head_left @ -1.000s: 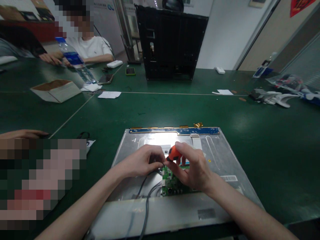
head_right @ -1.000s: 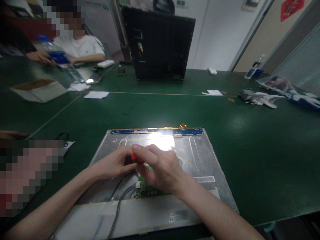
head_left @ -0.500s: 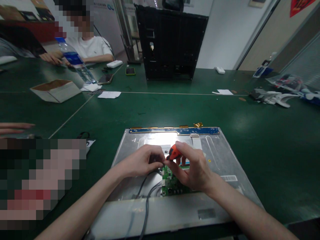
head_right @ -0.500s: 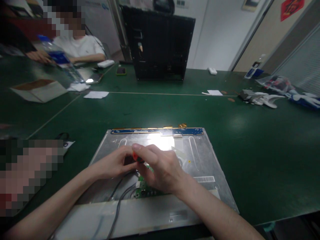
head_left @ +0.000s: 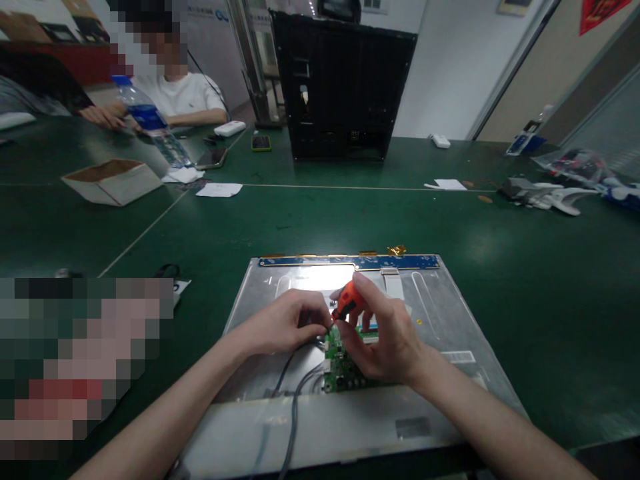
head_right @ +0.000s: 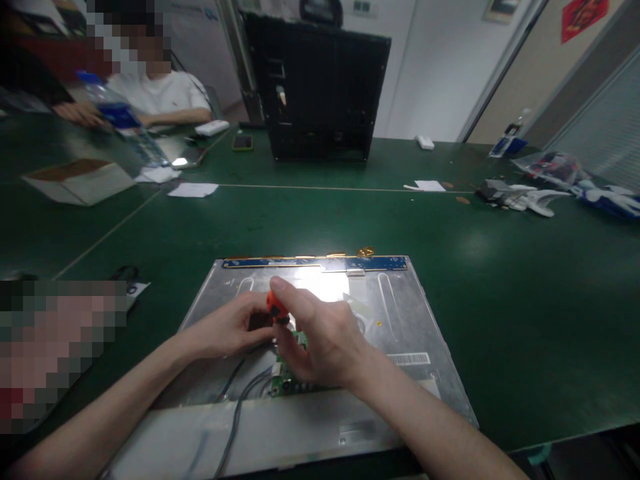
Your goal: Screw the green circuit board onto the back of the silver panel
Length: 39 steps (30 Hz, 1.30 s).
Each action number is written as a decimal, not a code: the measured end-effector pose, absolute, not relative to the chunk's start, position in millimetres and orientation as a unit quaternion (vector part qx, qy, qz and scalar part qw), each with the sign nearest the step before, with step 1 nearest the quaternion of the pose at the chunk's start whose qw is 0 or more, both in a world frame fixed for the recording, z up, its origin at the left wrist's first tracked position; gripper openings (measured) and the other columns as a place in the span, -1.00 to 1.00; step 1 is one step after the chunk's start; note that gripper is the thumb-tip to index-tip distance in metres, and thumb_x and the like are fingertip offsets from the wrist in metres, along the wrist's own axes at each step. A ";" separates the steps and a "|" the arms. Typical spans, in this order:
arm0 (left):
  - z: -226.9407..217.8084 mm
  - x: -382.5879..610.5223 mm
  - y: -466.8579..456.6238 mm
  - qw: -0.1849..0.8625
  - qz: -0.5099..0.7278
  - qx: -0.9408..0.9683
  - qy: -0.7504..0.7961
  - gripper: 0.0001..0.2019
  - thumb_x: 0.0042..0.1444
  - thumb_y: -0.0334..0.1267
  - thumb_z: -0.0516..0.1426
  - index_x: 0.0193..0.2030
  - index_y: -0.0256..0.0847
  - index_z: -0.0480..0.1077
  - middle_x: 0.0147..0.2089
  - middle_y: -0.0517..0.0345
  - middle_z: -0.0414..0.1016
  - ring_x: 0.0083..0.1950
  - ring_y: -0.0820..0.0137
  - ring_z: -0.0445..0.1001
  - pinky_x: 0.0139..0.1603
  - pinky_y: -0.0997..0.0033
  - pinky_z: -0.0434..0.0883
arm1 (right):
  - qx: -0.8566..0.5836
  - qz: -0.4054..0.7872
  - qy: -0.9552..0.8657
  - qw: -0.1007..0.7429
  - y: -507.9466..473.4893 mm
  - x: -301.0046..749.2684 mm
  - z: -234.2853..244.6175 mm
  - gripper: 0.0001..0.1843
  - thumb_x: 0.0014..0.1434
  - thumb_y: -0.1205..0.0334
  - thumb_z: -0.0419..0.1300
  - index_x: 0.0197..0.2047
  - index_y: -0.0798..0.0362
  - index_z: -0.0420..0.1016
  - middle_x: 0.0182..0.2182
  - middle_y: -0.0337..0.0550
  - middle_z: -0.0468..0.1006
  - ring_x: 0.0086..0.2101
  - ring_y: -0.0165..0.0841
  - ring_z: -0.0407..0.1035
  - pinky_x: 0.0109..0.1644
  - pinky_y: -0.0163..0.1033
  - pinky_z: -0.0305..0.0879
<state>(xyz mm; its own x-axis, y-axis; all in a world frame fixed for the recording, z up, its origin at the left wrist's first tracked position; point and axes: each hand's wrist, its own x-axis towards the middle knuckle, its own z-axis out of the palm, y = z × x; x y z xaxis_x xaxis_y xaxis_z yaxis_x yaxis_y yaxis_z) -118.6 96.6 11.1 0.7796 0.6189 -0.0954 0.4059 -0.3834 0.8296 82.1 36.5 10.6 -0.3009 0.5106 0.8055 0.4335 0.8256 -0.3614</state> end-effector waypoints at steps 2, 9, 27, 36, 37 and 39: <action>10.6 -119.0 96.5 0.461 0.115 0.824 0.310 -0.86 0.11 -0.26 0.18 -0.30 -0.28 0.51 -0.36 0.12 0.51 -0.32 0.33 0.43 -0.25 0.37 0.34 | -0.296 0.036 -0.806 0.511 35.6 82.0 10.5 -0.21 0.27 0.43 0.10 0.47 0.10 -0.18 -0.20 -0.05 0.57 -0.46 -0.40 0.40 -0.55 -0.32 0.37; 8.4 -119.8 95.5 0.460 0.126 0.824 0.307 -0.87 0.11 -0.27 0.17 -0.40 -0.27 0.44 -0.44 0.19 0.43 -0.39 0.39 0.37 -0.35 0.43 0.30 | -0.287 0.019 -0.799 0.529 37.9 79.5 11.1 -0.24 0.26 0.44 0.13 0.44 0.07 -0.10 -0.26 -0.13 0.54 -0.46 -0.40 0.37 -0.55 -0.34 0.34; 8.5 -120.3 96.0 0.455 0.123 0.823 0.318 -0.90 0.11 -0.27 0.18 -0.31 -0.26 0.48 -0.38 0.16 0.48 -0.36 0.35 0.42 -0.32 0.41 0.33 | -0.297 0.027 -0.810 0.505 34.6 81.2 14.7 -0.28 0.29 0.42 0.06 0.44 0.15 -0.13 -0.24 -0.07 0.55 -0.50 -0.40 0.36 -0.57 -0.31 0.34; 7.9 -120.6 95.4 0.447 0.122 0.827 0.317 -0.91 0.08 -0.32 0.17 -0.28 -0.27 0.47 -0.35 0.14 0.50 -0.32 0.34 0.43 -0.26 0.38 0.34 | -0.288 0.014 -0.799 0.528 35.3 77.3 9.7 -0.29 0.28 0.40 0.13 0.42 0.05 -0.06 -0.27 -0.15 0.54 -0.51 -0.42 0.32 -0.55 -0.33 0.33; 7.7 -120.6 95.3 0.444 0.123 0.828 0.319 -0.91 0.08 -0.33 0.17 -0.28 -0.27 0.47 -0.35 0.15 0.50 -0.31 0.34 0.43 -0.25 0.38 0.34 | -0.288 0.016 -0.801 0.525 35.5 77.6 9.6 -0.29 0.28 0.39 0.14 0.41 0.04 -0.05 -0.25 -0.14 0.54 -0.50 -0.42 0.32 -0.55 -0.33 0.33; 7.5 -120.5 95.2 0.444 0.121 0.830 0.315 -0.91 0.08 -0.35 0.16 -0.28 -0.28 0.47 -0.33 0.14 0.51 -0.31 0.34 0.43 -0.25 0.37 0.34 | -0.295 0.018 -0.802 0.518 35.7 78.7 9.4 -0.29 0.28 0.37 0.15 0.41 0.02 -0.05 -0.23 -0.13 0.55 -0.51 -0.43 0.33 -0.57 -0.34 0.31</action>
